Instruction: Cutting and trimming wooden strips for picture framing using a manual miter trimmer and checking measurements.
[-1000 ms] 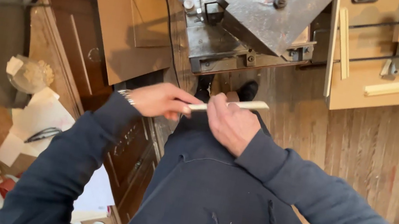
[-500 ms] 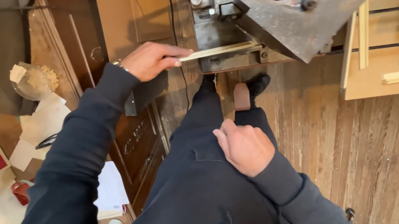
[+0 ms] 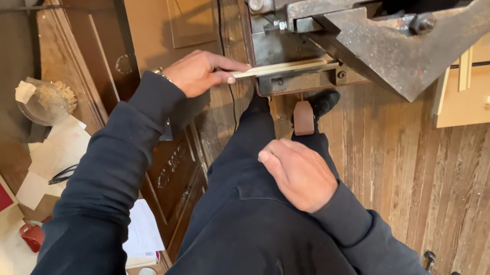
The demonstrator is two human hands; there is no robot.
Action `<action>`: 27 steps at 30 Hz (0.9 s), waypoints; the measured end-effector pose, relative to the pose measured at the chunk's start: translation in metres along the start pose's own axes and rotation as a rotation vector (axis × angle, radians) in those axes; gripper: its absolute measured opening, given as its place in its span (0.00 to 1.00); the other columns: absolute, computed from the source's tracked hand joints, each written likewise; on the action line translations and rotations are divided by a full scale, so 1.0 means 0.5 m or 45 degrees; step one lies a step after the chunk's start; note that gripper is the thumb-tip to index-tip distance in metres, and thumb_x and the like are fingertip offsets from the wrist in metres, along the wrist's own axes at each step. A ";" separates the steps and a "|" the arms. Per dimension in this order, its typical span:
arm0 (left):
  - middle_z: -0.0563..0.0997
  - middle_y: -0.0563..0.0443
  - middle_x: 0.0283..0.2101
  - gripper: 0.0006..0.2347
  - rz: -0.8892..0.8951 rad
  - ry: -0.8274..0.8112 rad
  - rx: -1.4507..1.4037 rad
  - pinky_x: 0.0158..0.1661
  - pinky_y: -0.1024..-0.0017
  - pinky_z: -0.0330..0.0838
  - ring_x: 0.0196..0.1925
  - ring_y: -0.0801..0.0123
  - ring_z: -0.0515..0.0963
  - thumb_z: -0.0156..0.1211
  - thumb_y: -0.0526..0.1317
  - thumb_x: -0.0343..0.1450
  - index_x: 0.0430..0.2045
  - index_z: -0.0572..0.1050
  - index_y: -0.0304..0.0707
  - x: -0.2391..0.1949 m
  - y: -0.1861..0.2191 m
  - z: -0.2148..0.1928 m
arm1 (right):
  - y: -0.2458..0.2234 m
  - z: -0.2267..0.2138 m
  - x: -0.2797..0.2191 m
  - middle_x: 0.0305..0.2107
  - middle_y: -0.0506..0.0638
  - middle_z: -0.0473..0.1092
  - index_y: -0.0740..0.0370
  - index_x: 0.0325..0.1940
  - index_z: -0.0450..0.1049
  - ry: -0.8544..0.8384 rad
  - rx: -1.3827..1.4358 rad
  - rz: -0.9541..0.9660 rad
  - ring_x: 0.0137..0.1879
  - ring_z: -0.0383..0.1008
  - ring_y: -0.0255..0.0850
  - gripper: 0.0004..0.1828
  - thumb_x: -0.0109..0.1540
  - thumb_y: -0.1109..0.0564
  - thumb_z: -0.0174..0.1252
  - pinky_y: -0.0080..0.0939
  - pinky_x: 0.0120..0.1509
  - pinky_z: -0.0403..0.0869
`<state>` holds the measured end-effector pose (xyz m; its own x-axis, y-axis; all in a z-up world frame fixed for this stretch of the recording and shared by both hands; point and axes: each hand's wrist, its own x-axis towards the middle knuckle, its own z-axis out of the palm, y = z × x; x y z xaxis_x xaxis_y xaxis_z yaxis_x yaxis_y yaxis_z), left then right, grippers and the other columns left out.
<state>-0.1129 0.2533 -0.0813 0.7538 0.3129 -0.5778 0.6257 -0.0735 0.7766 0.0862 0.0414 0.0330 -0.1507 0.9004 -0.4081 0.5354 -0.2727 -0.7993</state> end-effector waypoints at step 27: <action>0.84 0.43 0.40 0.16 0.115 -0.008 0.025 0.42 0.62 0.73 0.38 0.52 0.81 0.57 0.40 0.74 0.58 0.76 0.48 -0.016 -0.053 -0.018 | 0.181 0.008 0.265 0.42 0.59 0.75 0.61 0.51 0.76 0.311 -0.384 -0.161 0.49 0.76 0.58 0.14 0.62 0.65 0.56 0.53 0.52 0.74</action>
<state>-0.1372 0.2612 -0.0952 0.8088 0.2980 -0.5070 0.5586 -0.1199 0.8207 0.1114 0.1350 -0.0950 -0.0485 0.9845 -0.1687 0.7504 -0.0755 -0.6567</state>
